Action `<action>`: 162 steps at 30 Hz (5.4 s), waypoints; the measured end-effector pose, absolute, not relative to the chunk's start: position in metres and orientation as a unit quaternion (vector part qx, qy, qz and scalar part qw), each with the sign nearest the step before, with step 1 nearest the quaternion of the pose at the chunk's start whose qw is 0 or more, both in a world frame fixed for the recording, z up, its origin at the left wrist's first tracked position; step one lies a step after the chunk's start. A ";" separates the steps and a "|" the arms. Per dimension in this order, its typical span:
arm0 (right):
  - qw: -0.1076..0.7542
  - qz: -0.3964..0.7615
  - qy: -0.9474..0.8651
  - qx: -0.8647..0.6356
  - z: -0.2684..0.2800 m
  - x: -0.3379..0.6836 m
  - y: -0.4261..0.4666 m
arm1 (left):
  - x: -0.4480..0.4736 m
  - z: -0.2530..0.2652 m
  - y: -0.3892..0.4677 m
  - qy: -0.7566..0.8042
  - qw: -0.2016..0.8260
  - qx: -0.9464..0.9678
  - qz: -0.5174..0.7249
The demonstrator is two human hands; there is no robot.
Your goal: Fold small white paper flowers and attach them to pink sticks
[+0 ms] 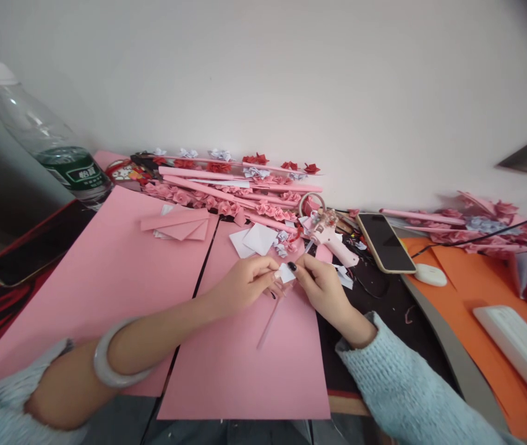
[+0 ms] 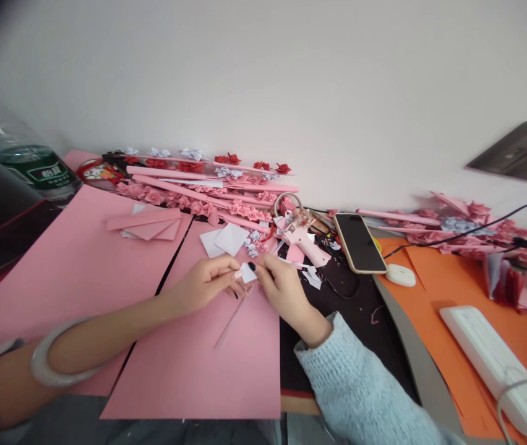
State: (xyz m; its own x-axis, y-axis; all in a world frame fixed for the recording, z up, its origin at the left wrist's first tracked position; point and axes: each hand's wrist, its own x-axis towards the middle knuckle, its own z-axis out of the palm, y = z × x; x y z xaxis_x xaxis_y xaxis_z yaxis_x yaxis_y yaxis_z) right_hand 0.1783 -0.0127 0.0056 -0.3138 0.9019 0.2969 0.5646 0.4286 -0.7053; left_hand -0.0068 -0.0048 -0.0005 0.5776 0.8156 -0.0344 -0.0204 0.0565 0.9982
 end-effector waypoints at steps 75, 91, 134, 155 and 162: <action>0.393 0.529 -0.660 -0.362 0.006 0.177 -0.022 | -0.010 0.008 0.001 0.379 0.729 0.516 0.243; 0.421 0.441 -0.680 -0.407 0.006 0.177 -0.021 | -0.009 0.004 0.001 0.335 0.721 0.561 0.232; 0.205 0.229 -0.864 -0.399 0.011 0.176 -0.025 | -0.008 0.002 -0.009 0.356 0.437 0.781 0.268; 0.348 0.392 -0.743 -0.416 0.008 0.173 -0.021 | -0.009 0.006 -0.003 0.354 0.546 0.686 0.326; 0.363 0.246 -0.751 -0.493 0.006 0.173 -0.023 | -0.010 0.003 -0.001 0.361 0.603 0.633 0.324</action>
State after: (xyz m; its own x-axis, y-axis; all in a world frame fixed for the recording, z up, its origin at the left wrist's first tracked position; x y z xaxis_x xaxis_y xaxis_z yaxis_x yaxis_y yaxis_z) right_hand 0.1733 -0.0232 0.0057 -0.2495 0.9199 0.3026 0.5621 0.3921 -0.7282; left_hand -0.0097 -0.0012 0.0030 0.5293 0.8480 -0.0254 0.0658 -0.0112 0.9978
